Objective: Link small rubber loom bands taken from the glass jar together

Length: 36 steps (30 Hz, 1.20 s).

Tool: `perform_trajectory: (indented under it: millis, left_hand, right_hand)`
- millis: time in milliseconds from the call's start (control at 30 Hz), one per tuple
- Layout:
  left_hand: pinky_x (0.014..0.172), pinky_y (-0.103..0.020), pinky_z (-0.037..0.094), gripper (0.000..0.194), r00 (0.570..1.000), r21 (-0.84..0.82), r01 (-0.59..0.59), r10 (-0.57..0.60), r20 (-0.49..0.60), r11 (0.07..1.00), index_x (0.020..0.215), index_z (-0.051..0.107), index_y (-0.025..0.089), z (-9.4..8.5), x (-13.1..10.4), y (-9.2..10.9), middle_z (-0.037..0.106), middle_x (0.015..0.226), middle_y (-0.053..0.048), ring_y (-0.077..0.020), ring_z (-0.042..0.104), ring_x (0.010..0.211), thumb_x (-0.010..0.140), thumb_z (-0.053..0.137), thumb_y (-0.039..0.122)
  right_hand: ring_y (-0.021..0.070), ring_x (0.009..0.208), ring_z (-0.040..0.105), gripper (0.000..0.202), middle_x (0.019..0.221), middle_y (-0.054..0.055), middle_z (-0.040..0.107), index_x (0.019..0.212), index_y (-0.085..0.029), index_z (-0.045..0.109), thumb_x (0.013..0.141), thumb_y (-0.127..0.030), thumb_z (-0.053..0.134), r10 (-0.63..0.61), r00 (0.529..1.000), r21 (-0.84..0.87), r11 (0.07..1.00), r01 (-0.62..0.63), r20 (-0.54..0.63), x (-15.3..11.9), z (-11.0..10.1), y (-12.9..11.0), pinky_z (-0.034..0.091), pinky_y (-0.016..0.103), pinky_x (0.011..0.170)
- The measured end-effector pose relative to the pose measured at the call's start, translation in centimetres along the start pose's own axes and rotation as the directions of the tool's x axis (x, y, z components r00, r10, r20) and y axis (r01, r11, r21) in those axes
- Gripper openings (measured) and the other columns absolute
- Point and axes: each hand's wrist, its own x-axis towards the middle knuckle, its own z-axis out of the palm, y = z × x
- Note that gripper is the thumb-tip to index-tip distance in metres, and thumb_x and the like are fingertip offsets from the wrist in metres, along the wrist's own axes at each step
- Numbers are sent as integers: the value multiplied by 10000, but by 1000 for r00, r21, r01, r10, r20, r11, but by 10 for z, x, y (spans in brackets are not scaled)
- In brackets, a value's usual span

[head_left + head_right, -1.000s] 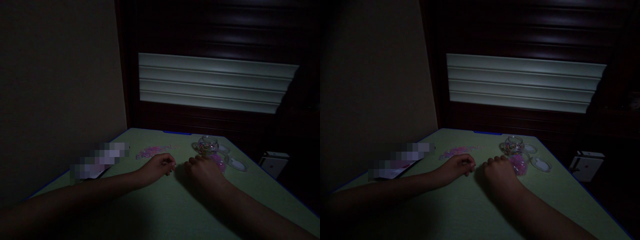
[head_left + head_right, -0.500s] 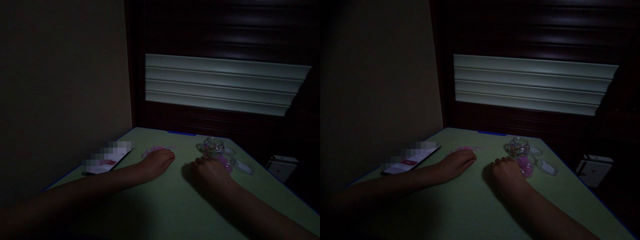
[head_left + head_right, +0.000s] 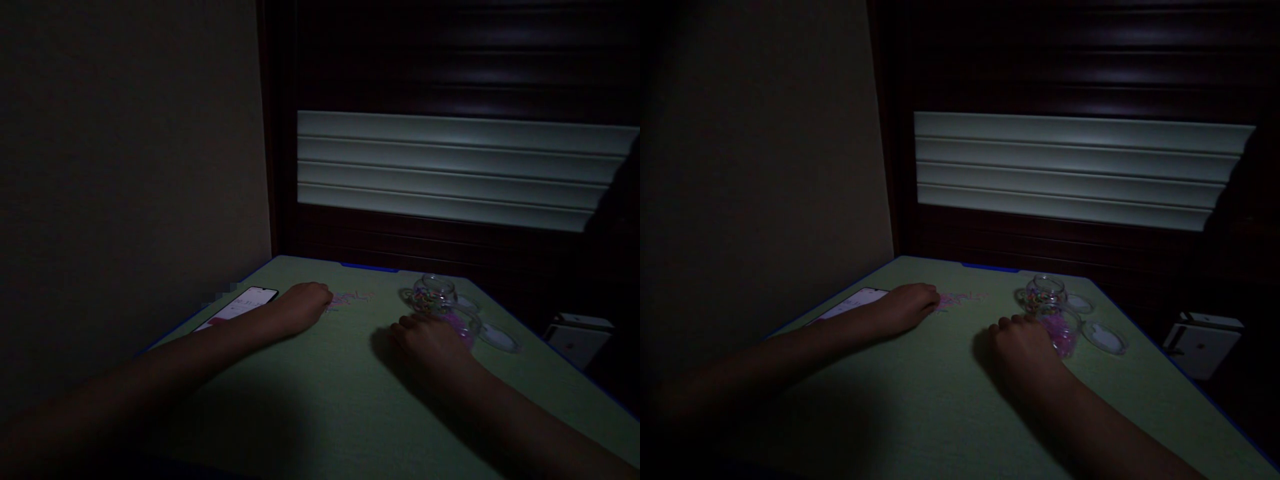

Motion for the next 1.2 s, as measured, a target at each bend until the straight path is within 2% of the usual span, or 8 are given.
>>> perform_trajectory:
  millis: [133,367,600,1000,1200]
  left_hand:
    - [694,-269,396,264,999,6,-43,43,17,999,814,594,139,1,-2,5,580,854,-80,-170,539,778,854,341,199]
    - [711,-270,382,250,996,71,-68,71,-49,995,815,576,132,8,-2,8,551,861,-75,-163,503,797,866,334,163]
    - [755,-303,348,186,958,265,-206,250,-143,942,887,561,148,20,2,14,531,915,-63,-178,455,865,842,387,96]
    - [719,-325,352,91,961,361,-144,217,-170,921,800,560,138,31,4,15,542,862,-66,-194,460,834,806,475,108]
    - [701,-328,347,67,949,393,-147,242,-204,908,804,551,135,30,5,18,532,855,-64,-201,458,829,805,486,121]
  right_hand:
    - [161,659,562,211,728,73,625,772,-154,611,820,-152,406,1,1000,10,1000,-1,10,0,1,1,334,272,584]
    - [158,641,555,214,723,76,624,770,-157,608,832,-177,404,-1,1000,3,1000,1,13,1,2,1,320,281,568]
    - [149,624,548,193,709,68,622,754,-159,609,815,-162,426,-6,1000,6,1000,6,-4,1,2,0,313,275,560]
    - [152,625,557,183,711,64,628,748,-163,607,817,-177,437,-8,1000,3,1000,8,0,2,1,0,322,277,561]
    - [161,630,557,190,705,65,626,738,-161,607,815,-171,434,-12,1000,20,1000,13,-27,2,4,1,326,285,563]
